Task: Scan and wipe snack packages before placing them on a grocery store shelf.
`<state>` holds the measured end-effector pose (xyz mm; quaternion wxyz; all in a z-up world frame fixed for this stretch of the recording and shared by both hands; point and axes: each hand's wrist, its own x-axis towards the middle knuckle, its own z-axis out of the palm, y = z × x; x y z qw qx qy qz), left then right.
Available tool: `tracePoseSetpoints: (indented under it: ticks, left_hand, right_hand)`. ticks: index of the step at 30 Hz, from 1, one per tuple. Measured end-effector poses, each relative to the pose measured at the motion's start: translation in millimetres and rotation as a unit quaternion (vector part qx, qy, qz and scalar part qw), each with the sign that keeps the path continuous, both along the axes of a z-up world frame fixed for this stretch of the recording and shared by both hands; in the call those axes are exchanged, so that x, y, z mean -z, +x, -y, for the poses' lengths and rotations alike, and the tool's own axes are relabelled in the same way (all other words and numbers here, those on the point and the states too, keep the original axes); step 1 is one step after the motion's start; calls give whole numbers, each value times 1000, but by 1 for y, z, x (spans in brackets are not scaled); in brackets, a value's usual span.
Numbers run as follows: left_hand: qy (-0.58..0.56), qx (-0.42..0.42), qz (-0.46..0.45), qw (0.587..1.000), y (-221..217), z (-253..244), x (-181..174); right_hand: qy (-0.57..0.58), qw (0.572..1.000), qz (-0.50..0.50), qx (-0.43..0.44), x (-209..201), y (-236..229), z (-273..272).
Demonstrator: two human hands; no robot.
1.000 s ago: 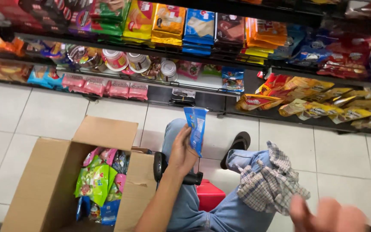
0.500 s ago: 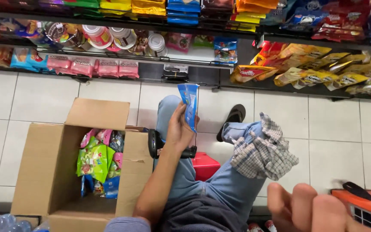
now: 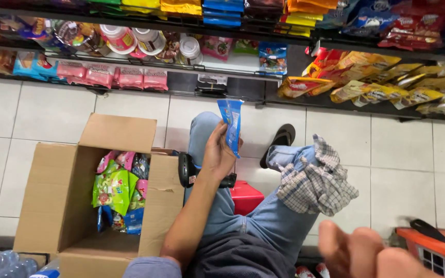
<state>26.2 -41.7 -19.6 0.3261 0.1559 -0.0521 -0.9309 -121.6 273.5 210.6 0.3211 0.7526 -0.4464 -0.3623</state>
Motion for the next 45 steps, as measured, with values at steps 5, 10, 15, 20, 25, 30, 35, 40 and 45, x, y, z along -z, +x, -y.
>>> tracePoseSetpoints:
  ticks: [5,10,15,20,25,30,35,40,45]
  left_hand:
    - [14,1,-3,1000,0,-2,4]
    - [10,3,17,1000,-1,-3,3]
    - [8,-7,-27,1000,-2,-1,9]
    - [8,5,-7,1000,-3,-4,5]
    - [14,1,-31,999,-2,-5,7]
    - [26,8,-15,1000,-4,-7,9]
    - [29,18,9,999,-8,-7,1]
    - [43,48,-49,997,-22,-19,10]
    - [93,214,-248,940,-43,-32,20]
  right_hand:
    - [-44,993,-8,-111,21,-21,-6]
    - [-30,999,-40,0,-8,25,6]
    - [-5,999,-52,7,-9,14,10]
    - [23,998,-54,30,-10,6,5]
    - [47,996,-63,47,-15,-2,10]
    - [4,988,132,75,-24,-20,11]
    - [-132,799,578,103,82,-58,-80]
    - [-246,414,868,123,101,-11,59]
    - [-154,471,833,247,99,-29,188]
